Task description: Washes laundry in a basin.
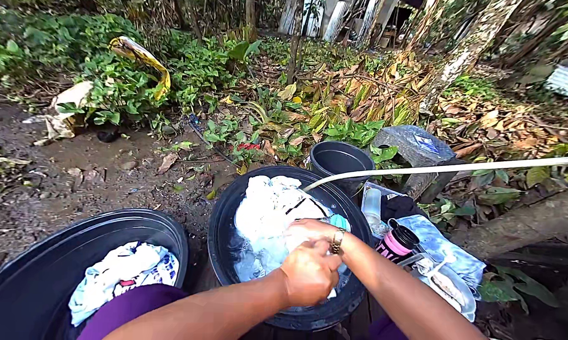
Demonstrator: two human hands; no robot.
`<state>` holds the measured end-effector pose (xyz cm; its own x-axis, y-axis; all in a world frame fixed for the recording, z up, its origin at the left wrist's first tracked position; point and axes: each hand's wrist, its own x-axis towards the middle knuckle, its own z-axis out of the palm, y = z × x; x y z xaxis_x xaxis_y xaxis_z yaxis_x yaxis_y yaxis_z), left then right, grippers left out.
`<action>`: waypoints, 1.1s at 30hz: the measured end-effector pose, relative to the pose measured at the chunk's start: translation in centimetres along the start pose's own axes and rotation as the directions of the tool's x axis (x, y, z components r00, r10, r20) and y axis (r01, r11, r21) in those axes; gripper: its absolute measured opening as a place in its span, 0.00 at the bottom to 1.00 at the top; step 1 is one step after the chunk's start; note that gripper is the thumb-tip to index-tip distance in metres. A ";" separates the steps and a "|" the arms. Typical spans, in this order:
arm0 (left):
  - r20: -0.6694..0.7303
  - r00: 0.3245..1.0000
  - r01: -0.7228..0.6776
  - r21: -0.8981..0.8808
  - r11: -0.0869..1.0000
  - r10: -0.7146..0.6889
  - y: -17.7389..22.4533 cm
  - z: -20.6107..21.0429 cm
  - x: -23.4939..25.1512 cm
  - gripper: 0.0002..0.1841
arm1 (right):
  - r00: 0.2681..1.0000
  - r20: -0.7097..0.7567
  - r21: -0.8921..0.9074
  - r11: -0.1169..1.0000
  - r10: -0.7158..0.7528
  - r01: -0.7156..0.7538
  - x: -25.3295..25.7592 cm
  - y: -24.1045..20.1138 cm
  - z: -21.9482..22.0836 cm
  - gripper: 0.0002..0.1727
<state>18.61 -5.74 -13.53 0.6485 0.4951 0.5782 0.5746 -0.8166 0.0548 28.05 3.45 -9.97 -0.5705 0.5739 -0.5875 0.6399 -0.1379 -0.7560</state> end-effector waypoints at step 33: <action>0.323 -0.352 0.754 0.653 -0.063 -0.878 -21.4 -16.2 -15.9 0.39 | 0.796 -0.117 -0.302 0.742 0.594 -0.599 5.6 14.7 5.7 0.24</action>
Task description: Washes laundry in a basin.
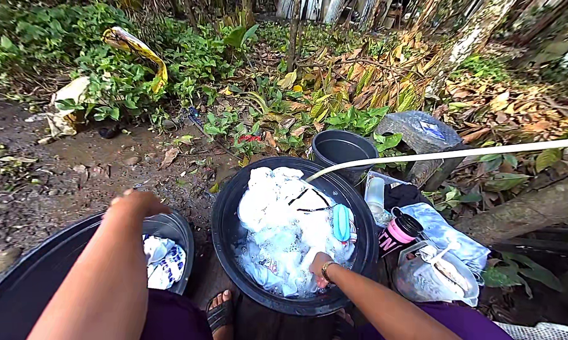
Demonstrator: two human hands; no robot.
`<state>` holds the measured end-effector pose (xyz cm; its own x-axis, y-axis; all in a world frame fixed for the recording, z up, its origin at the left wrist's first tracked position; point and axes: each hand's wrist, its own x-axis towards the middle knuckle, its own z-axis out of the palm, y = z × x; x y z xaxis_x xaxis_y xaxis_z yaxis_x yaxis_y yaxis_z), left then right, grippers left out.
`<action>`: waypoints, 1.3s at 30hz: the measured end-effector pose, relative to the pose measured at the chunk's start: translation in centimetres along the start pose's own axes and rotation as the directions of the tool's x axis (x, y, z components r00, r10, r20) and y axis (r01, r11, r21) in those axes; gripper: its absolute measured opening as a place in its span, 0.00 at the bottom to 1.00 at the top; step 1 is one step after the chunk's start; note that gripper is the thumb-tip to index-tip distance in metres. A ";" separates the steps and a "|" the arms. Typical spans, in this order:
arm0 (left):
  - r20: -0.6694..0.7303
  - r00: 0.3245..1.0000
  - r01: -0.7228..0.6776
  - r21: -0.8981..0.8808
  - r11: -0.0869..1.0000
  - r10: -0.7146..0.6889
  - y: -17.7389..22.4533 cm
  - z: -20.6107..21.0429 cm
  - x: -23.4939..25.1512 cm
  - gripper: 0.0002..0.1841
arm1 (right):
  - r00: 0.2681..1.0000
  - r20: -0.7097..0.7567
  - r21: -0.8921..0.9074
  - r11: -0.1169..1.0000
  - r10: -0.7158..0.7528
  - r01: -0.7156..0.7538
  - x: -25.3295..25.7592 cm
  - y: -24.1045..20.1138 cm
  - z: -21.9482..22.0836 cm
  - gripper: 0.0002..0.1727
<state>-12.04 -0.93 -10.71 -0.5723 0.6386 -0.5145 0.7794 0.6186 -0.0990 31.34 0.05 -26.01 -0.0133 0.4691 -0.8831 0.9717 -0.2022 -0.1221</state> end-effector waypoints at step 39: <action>-0.200 0.931 -0.224 -0.974 0.045 0.305 19.2 11.1 -11.9 0.22 | 0.575 -0.605 0.478 0.327 -0.550 0.815 -10.0 -7.4 -7.8 0.19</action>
<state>12.55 -1.75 -15.94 -0.3459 0.8748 -0.3393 -0.0855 0.3307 0.9399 26.14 3.53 -12.74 -0.3990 0.9017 -0.1667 0.1947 -0.0944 -0.9763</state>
